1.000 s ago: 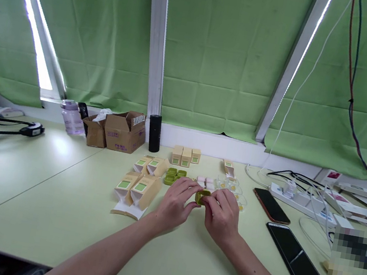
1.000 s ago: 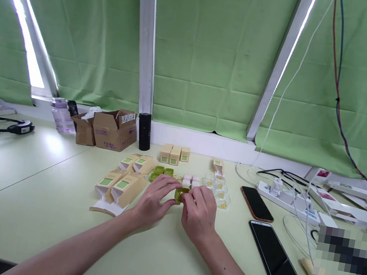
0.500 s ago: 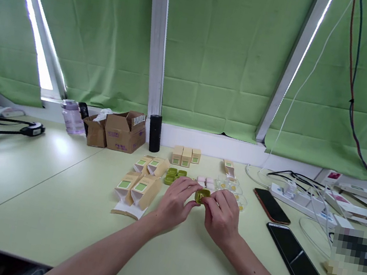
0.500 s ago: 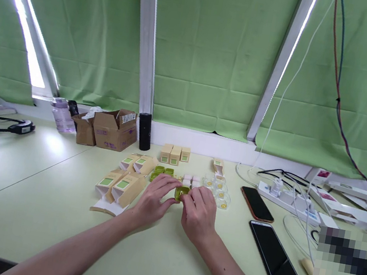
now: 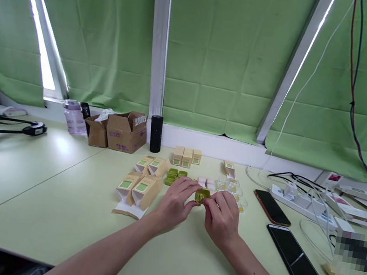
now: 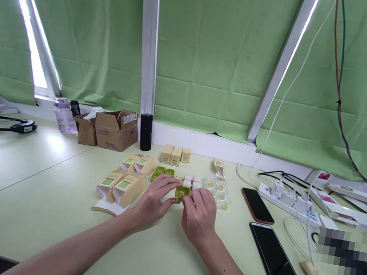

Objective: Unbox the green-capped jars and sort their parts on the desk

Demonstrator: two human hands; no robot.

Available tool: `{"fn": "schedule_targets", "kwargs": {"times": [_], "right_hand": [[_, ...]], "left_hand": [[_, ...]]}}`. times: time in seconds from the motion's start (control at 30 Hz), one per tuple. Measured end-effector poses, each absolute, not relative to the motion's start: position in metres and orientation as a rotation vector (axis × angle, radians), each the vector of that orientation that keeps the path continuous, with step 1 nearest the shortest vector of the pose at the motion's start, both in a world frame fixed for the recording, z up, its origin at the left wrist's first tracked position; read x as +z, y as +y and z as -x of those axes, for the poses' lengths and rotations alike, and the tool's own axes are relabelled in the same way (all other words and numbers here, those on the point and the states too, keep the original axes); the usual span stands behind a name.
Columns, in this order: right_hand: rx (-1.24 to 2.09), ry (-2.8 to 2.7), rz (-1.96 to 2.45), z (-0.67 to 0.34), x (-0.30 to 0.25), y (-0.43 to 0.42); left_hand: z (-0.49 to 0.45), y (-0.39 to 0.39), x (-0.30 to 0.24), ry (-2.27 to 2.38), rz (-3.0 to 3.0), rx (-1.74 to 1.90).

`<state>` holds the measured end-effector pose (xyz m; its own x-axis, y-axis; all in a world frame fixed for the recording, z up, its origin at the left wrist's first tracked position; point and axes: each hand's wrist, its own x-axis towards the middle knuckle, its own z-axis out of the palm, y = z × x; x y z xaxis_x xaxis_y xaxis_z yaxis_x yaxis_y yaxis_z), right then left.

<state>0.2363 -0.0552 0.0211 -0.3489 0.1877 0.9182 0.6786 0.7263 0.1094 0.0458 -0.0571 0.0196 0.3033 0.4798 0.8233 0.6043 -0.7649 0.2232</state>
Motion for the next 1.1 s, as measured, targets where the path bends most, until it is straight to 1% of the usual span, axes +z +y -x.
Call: {"fn": "schedule_targets", "kwargs": {"times": [0.2, 0.53, 0.67, 0.83, 1.1], "right_hand": [[-0.562, -1.877, 0.651, -0.235, 0.02, -0.055], [-0.422, -1.907, 0.685, -0.234, 0.013, -0.047], [-0.387, -2.011, 0.753, -0.227, 0.007, -0.036], [-0.42, -2.07, 0.854, -0.214, -0.002, -0.011], [-0.408, -2.168, 1.2, -0.194, -0.012, 0.008]], "left_hand": [[-0.037, -0.049, 0.02, -1.084, 2.39, -1.483], [-0.023, -0.036, 0.023, -1.302, 2.08, -1.729], [-0.019, -0.034, 0.023, -1.412, 1.985, -1.825], [-0.017, -0.029, 0.019, -1.457, 1.946, -1.901], [-0.02, -0.033, 0.021, -1.513, 1.961, -1.904]]}}
